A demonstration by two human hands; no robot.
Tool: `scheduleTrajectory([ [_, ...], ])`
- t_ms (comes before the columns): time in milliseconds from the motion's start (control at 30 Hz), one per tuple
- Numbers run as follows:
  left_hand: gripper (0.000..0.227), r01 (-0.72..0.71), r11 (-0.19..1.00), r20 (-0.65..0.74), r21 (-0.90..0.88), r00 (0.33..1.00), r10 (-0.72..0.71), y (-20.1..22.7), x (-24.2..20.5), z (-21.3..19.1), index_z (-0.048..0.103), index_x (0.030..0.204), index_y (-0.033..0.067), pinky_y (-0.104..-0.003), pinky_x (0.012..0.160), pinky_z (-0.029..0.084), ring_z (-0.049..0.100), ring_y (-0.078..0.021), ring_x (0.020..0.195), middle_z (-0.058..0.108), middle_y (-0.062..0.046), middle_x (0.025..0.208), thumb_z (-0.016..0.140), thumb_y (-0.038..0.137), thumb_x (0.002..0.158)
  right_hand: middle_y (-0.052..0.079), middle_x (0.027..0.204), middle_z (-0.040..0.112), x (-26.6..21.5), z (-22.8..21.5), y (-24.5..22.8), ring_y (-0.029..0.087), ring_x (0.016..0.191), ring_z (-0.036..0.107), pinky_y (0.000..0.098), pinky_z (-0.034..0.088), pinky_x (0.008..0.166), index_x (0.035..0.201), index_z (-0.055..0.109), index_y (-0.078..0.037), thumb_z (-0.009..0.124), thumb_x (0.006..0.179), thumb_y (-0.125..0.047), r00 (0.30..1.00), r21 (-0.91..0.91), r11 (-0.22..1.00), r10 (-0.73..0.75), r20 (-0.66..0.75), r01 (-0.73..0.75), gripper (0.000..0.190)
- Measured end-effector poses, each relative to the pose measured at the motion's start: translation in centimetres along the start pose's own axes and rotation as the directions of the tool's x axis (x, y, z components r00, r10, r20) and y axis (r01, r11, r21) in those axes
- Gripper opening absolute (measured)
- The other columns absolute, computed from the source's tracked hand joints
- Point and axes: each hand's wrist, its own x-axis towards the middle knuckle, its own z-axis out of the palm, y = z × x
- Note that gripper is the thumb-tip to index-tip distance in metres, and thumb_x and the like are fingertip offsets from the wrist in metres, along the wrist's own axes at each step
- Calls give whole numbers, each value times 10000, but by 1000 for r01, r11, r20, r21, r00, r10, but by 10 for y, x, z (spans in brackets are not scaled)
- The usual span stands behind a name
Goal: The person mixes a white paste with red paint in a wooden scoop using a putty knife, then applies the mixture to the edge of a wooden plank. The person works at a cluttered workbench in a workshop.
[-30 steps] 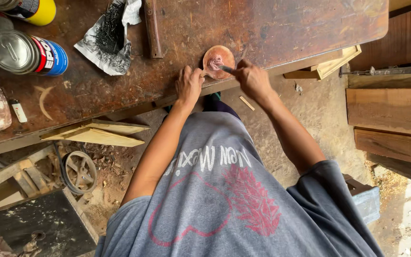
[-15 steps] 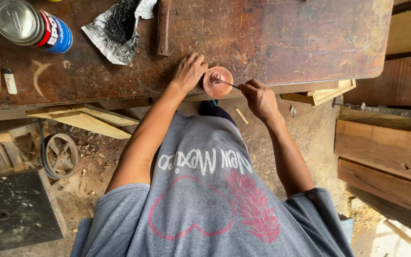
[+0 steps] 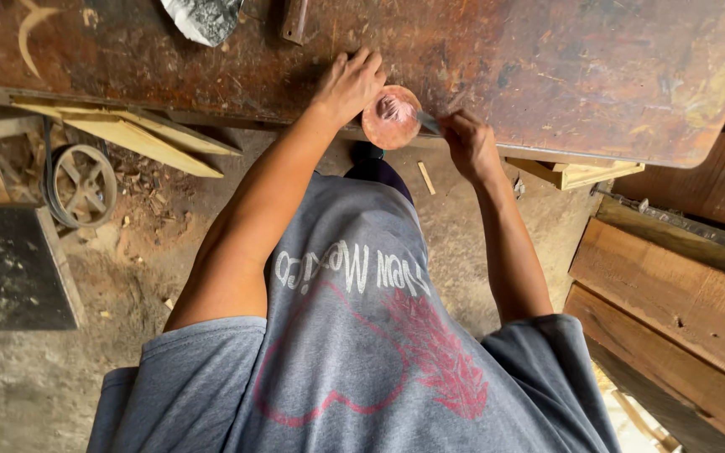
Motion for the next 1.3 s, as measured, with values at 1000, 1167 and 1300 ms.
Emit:
scheduleTrajectory([
  [1000,113,-44,996,-131,-79,991,33,-10,0,-20,718,972,91,-512,867,535,558,-301,1217,608,-93,1220,654,150,901,162,950,704,-36,10,-44,324,738,695,388,536,666,1099,752,-30,696,970,-11,941,51,941,337,-41,-335,141],
  [1167,150,112,936,-82,-335,986,-147,8,-37,-48,719,1057,109,-523,783,532,572,-336,1105,586,-133,1082,639,135,933,136,1079,689,-27,14,-75,314,890,712,390,581,753,1155,751,-56,665,976,-3,927,-204,978,-32,-373,-48,206],
  [1300,181,219,891,-61,-398,963,-264,29,-56,-53,685,1092,118,-558,730,518,578,-364,1037,568,-141,1042,664,127,912,95,1084,671,-27,23,-93,305,793,689,416,552,635,1132,799,-161,587,933,-18,973,-456,882,9,-232,-117,325],
])
